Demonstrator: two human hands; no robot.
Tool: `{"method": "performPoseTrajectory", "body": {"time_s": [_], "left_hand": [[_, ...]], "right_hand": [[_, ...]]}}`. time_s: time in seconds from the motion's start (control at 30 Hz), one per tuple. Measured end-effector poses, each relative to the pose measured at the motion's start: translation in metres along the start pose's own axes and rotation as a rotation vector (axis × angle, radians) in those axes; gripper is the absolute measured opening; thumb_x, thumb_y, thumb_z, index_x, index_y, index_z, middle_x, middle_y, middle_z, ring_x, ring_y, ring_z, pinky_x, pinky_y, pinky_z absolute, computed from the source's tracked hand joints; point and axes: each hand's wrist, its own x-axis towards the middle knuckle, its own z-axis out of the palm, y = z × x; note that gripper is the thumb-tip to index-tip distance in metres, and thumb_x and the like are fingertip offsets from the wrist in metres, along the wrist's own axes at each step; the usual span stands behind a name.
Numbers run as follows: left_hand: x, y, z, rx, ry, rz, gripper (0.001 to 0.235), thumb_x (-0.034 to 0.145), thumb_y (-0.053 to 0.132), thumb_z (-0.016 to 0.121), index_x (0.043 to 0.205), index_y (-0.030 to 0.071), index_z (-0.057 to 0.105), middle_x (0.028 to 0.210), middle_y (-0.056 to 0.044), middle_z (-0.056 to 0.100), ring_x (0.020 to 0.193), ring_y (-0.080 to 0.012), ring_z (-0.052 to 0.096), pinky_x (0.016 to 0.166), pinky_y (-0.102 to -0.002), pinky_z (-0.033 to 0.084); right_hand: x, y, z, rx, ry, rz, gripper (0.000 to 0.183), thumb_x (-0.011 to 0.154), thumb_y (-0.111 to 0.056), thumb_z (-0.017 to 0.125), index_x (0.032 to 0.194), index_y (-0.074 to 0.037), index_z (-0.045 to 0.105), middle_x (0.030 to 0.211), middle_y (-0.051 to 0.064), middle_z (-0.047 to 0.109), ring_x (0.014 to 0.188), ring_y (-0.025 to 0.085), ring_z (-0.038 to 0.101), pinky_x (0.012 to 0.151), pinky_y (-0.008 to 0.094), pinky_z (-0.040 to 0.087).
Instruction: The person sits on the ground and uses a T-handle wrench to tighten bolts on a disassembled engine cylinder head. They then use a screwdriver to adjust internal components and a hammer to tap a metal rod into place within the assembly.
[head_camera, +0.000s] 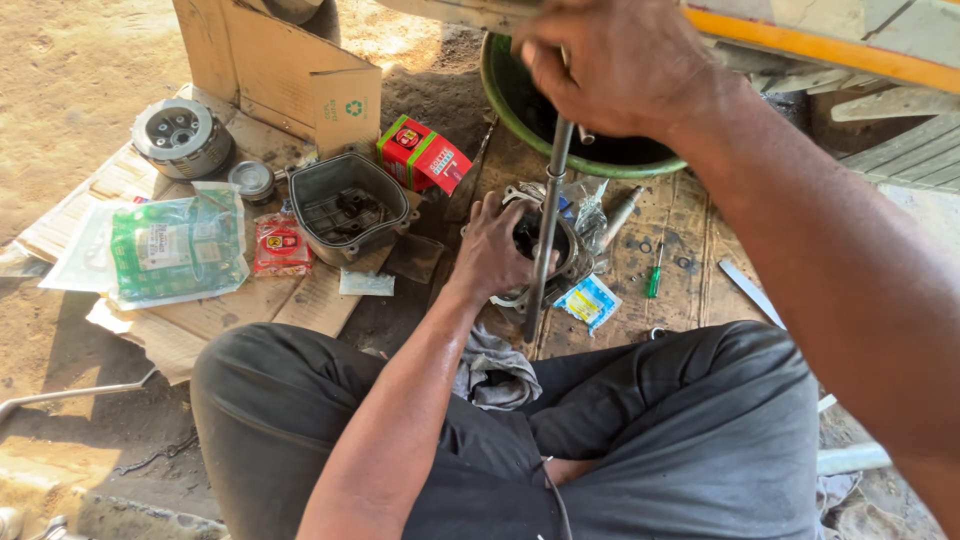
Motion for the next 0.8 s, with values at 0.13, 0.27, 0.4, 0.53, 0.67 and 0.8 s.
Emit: {"method": "performPoseTrajectory", "body": {"time_s": [0.13, 0.27, 0.4, 0.53, 0.67, 0.8], "left_hand": [[0.013, -0.002, -0.001, -0.105, -0.023, -0.089, 0.078, 0.075, 0.064, 0.082, 0.136, 0.019, 0.063, 0.14, -0.018, 0.051, 0.131, -0.0366, 0.049, 0.106, -0.055, 0.044], [0.04, -0.003, 0.008, -0.157, -0.094, -0.209, 0.07, 0.08, 0.074, 0.069, 0.115, 0.015, 0.072, 0.121, -0.011, 0.065, 0.111, -0.0276, 0.062, 0.095, -0.049, 0.052], [0.043, -0.003, 0.018, -0.118, -0.001, -0.223, 0.062, 0.075, 0.072, 0.07, 0.089, 0.012, 0.077, 0.098, -0.006, 0.07, 0.092, -0.0272, 0.069, 0.079, -0.045, 0.057], [0.04, -0.002, 0.013, -0.12, 0.102, -0.145, 0.058, 0.082, 0.063, 0.074, 0.076, 0.006, 0.076, 0.089, -0.008, 0.068, 0.09, -0.0299, 0.067, 0.081, -0.045, 0.052], [0.035, -0.004, 0.013, -0.146, 0.133, -0.116, 0.046, 0.083, 0.053, 0.075, 0.08, 0.008, 0.076, 0.091, -0.006, 0.069, 0.088, -0.0297, 0.068, 0.08, -0.043, 0.051], [0.027, -0.003, 0.005, -0.212, 0.086, -0.159, 0.043, 0.083, 0.052, 0.077, 0.083, 0.009, 0.076, 0.089, -0.007, 0.07, 0.084, -0.0267, 0.069, 0.078, -0.041, 0.051]], "right_hand": [[-0.009, 0.021, 0.034, 0.468, -0.001, -0.019, 0.046, 0.117, -0.029, 0.039, 0.096, -0.003, 0.071, 0.091, 0.011, 0.068, 0.082, 0.023, 0.068, 0.08, 0.041, 0.058], [-0.01, 0.01, 0.054, 0.634, 0.062, 0.312, 0.053, 0.113, -0.04, 0.043, 0.091, -0.002, 0.073, 0.076, 0.008, 0.065, 0.074, 0.021, 0.067, 0.07, 0.038, 0.054], [-0.008, 0.009, 0.05, 0.683, 0.063, 0.376, 0.036, 0.108, -0.037, 0.056, 0.112, -0.005, 0.073, 0.085, 0.005, 0.065, 0.076, 0.019, 0.06, 0.07, 0.033, 0.047], [-0.091, 0.039, 0.068, 1.0, 0.408, 0.262, 0.032, 0.103, -0.021, 0.071, 0.124, 0.001, 0.06, 0.122, 0.012, 0.062, 0.124, 0.02, 0.063, 0.112, 0.038, 0.051], [-0.217, 0.08, 0.155, 0.179, -0.783, 1.032, 0.04, 0.107, -0.043, 0.051, 0.127, -0.014, 0.07, 0.112, 0.015, 0.077, 0.095, 0.028, 0.077, 0.089, 0.045, 0.062], [-0.311, 0.079, 0.223, 0.285, -0.771, 0.932, 0.03, 0.098, -0.027, 0.064, 0.124, -0.021, 0.077, 0.125, 0.005, 0.075, 0.114, 0.025, 0.071, 0.105, 0.043, 0.053]]}}
